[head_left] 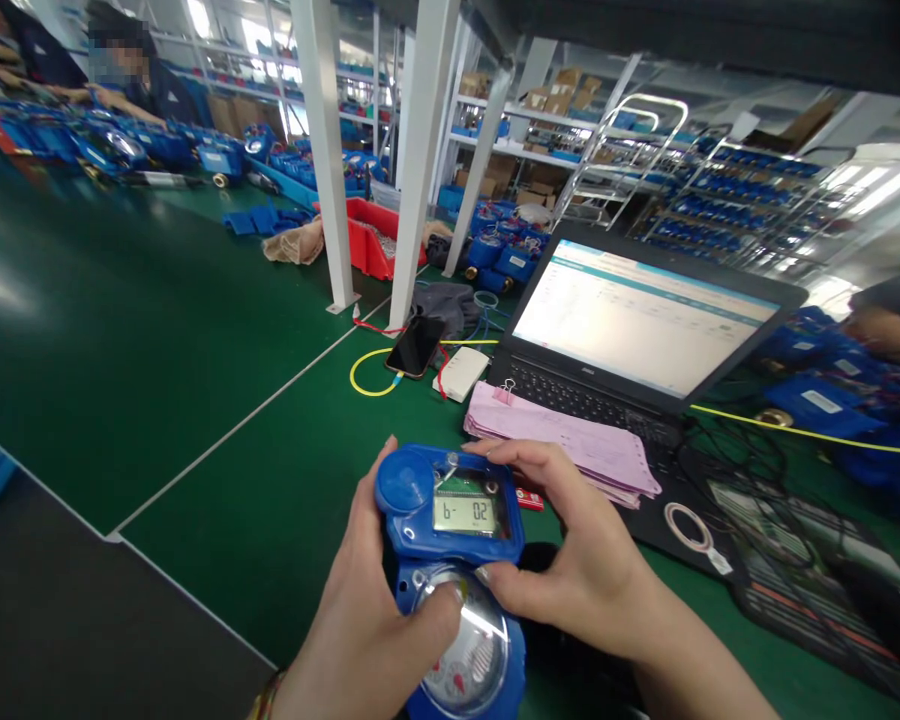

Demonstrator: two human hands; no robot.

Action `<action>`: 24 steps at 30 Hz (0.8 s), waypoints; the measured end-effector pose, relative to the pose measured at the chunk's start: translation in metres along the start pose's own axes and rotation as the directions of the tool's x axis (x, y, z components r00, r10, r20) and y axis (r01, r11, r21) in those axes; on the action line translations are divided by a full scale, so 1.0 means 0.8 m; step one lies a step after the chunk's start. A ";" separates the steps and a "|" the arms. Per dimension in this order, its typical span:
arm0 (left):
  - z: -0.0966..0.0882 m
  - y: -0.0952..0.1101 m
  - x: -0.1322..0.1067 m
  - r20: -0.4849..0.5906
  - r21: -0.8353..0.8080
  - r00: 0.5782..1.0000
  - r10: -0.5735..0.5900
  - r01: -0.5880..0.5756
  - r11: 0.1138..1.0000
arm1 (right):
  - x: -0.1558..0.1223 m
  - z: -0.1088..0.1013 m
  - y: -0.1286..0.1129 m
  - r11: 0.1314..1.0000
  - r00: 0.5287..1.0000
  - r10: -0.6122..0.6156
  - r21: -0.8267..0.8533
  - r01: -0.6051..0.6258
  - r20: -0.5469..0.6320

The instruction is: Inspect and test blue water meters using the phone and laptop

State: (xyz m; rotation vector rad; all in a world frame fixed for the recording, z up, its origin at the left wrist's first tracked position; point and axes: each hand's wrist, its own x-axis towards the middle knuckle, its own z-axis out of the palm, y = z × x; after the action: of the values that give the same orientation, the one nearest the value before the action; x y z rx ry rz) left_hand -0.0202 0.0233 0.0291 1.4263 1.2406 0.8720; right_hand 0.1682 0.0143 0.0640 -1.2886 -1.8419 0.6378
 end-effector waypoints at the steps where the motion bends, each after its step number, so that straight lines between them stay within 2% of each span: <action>1: 0.000 0.003 -0.003 -0.002 0.005 1.000 -0.020 0.020 1.000 | -0.002 0.000 -0.001 1.000 1.000 0.001 -0.008 -0.001 0.001; 4: 0.001 0.013 -0.010 -0.007 -0.024 0.996 -0.090 0.090 0.996 | -0.006 -0.002 -0.004 0.999 1.000 0.015 -0.030 -0.015 0.014; 9: 0.003 0.025 -0.013 -0.026 -0.119 0.991 -0.132 0.128 0.985 | -0.006 -0.004 -0.007 0.996 0.999 0.011 -0.089 -0.008 0.039; 14: 0.004 0.025 -0.013 -0.005 -0.242 0.992 -0.130 0.125 0.962 | -0.004 -0.007 -0.008 0.993 0.998 0.000 -0.114 0.007 0.066; 24: 0.004 0.018 -0.012 -0.013 -0.215 0.998 -0.055 0.050 0.975 | -0.013 -0.007 0.000 0.999 0.998 0.019 -0.051 -0.016 0.055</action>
State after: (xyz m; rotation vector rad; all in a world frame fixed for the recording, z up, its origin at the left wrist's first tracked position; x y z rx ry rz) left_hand -0.0155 0.0138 0.0429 1.2108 1.1556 0.9547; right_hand 0.1748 0.0047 0.0639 -1.3337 -1.9045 0.6461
